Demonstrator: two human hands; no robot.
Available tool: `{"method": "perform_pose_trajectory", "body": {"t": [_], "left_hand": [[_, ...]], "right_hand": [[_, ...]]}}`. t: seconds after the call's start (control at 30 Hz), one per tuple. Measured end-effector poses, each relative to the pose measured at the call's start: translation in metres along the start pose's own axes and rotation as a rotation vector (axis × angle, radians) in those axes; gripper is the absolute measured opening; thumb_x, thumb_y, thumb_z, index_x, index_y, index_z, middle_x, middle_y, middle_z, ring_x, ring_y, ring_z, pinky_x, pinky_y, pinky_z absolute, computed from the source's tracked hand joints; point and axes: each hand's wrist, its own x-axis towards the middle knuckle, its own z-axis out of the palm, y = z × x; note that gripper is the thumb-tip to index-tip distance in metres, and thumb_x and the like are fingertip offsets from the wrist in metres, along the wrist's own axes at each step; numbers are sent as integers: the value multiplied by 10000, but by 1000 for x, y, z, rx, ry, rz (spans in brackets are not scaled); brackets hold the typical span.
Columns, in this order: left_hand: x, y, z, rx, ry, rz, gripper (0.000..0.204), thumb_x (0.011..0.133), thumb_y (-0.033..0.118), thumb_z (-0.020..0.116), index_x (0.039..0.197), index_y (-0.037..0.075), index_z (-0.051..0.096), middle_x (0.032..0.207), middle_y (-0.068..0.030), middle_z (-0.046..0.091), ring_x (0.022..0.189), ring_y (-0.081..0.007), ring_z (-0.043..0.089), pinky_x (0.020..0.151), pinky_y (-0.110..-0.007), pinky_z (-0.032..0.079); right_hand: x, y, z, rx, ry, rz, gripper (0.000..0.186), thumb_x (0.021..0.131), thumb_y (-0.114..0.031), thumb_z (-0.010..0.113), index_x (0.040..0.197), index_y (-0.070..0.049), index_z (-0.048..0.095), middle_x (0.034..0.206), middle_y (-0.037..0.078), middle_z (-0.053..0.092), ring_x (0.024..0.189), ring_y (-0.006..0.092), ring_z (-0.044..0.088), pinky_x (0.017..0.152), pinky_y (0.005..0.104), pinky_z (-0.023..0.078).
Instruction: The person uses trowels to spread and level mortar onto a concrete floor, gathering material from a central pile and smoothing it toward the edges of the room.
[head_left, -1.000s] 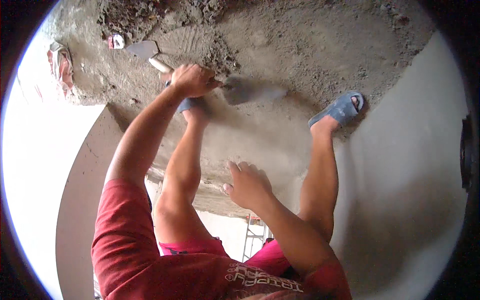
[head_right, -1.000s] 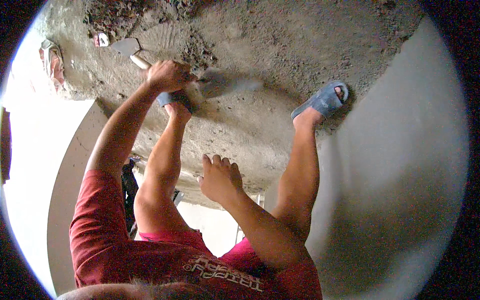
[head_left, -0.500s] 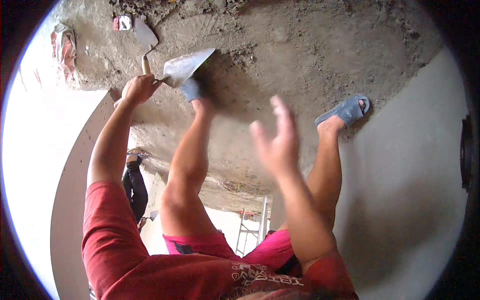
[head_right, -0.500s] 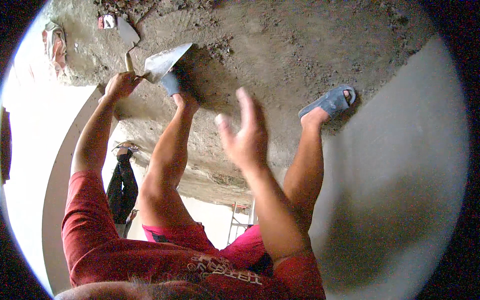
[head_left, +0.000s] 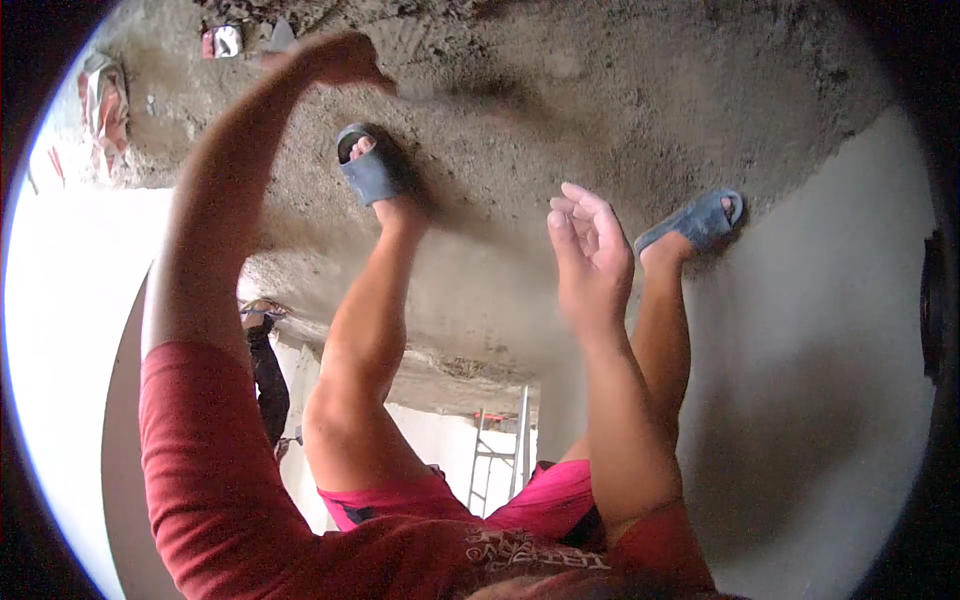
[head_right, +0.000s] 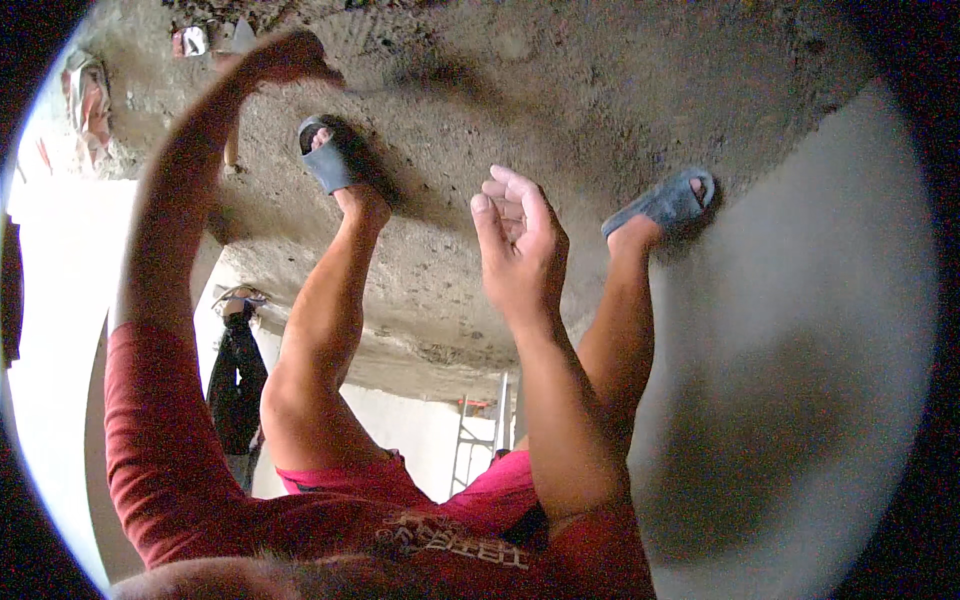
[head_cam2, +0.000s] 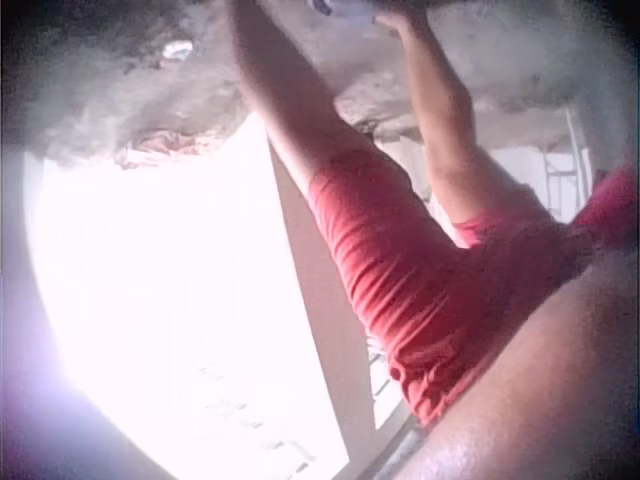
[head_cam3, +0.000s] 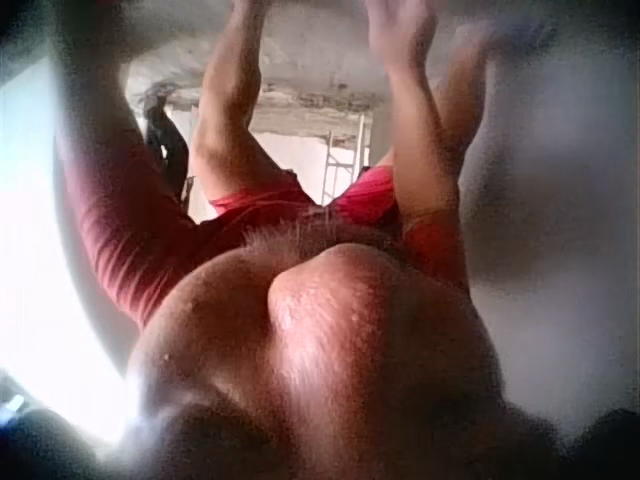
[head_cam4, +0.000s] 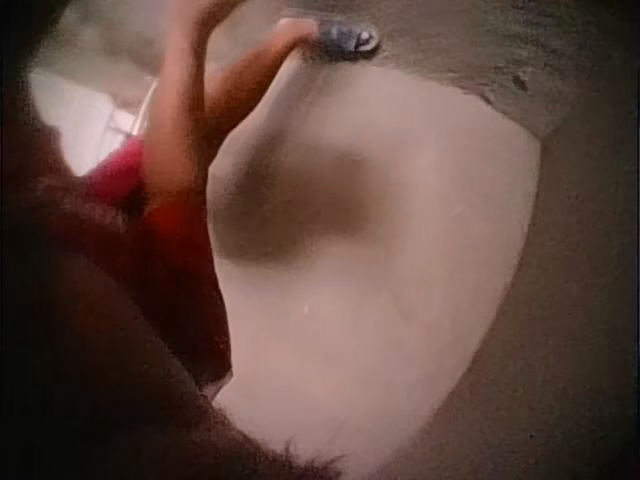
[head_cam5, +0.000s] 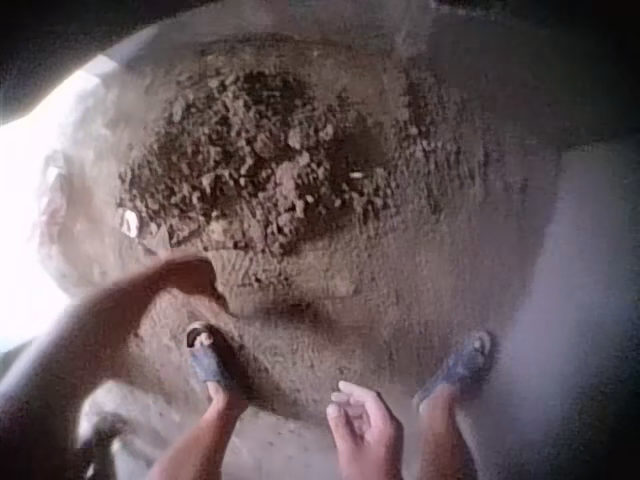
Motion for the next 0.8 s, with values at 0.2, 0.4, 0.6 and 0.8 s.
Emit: {"method": "perform_pose_trajectory", "body": {"t": [0.2, 0.4, 0.6, 0.8], "left_hand": [[-41, 4, 21, -303, 380, -214, 287, 947, 363, 532, 1161, 249, 686, 872, -120, 700, 686, -239, 684, 619, -391, 544], [9, 337, 44, -808, 216, -137, 248, 898, 219, 542, 1040, 55, 662, 997, -230, 666, 942, -395, 649, 819, -488, 509], [145, 376, -114, -890, 418, -133, 565, 979, 524, 458, 916, 7, 678, 851, -269, 661, 802, -455, 651, 728, -518, 510], [106, 306, -148, -876, 535, -459, 615, 948, 615, 458, 1021, 54, 699, 954, -266, 665, 971, -429, 630, 804, -476, 494]], "right_hand": [[-4, -1, -9, -90, 223, -53, 298, 919, -162, 648, 1179, -28, 597, 1096, 133, 652, 948, 228, 654, 803, 345, 534], [-21, -20, -27, 83, 419, -220, 332, 951, -99, 600, 1258, -2, 520, 1168, 118, 583, 1039, 181, 582, 912, 318, 478], [7, -32, -93, 284, 677, -60, 374, 962, -131, 591, 1287, 4, 466, 1192, 128, 552, 1003, 169, 537, 920, 329, 443], [1, -41, -131, 157, 608, -302, 418, 896, -74, 631, 1284, -26, 484, 1367, 149, 441, 1012, 231, 573, 796, 320, 520]]}}
